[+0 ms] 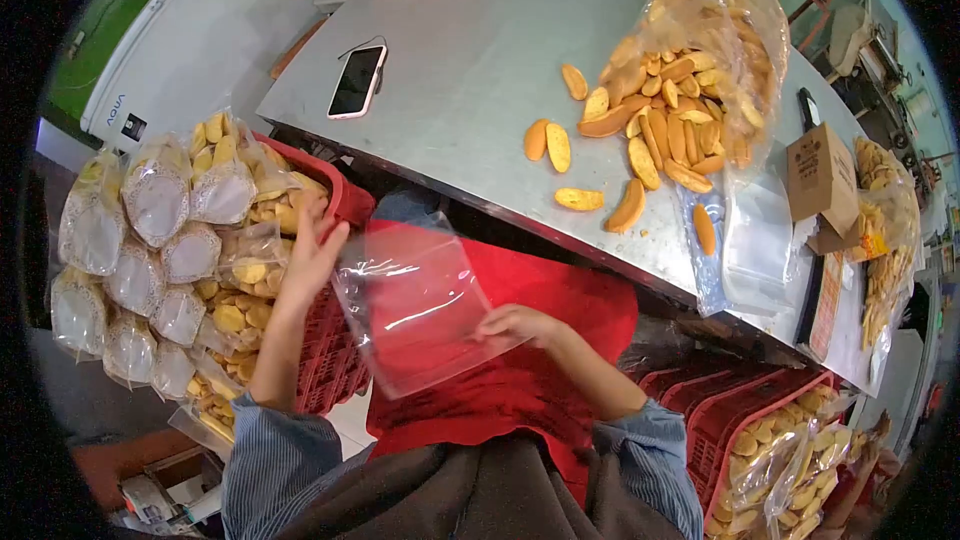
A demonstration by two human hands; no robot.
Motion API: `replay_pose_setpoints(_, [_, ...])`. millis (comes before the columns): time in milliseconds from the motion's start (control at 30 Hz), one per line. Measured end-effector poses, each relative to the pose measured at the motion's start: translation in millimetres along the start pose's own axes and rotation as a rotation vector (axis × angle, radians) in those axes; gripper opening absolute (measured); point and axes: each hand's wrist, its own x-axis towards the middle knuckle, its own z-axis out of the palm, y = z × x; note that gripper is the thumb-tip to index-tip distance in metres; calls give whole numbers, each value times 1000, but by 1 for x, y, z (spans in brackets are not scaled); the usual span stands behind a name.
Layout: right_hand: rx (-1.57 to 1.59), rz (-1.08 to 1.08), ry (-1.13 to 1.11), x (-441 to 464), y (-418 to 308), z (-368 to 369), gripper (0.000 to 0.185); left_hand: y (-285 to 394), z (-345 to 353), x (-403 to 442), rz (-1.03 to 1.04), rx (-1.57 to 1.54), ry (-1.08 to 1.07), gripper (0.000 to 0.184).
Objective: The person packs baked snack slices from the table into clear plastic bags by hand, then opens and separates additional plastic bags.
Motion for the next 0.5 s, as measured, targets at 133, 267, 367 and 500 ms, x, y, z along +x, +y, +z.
replay_pose_setpoints(133, [150,-178,244,3,6,-86,20,-24,12,-31,-24,26,70,60])
replay_pose_setpoints(267, [63,-198,561,62,12,-176,31,-29,30,-45,-120,-140,149,49])
replay_pose_setpoints(367, [-8,-153,798,100,10,-192,33,-31,40,-50,-159,-207,105,45])
replay_pose_setpoints(500, [-369,-41,1071,138,7,-210,35,-27,36,-49,-128,-119,104,42])
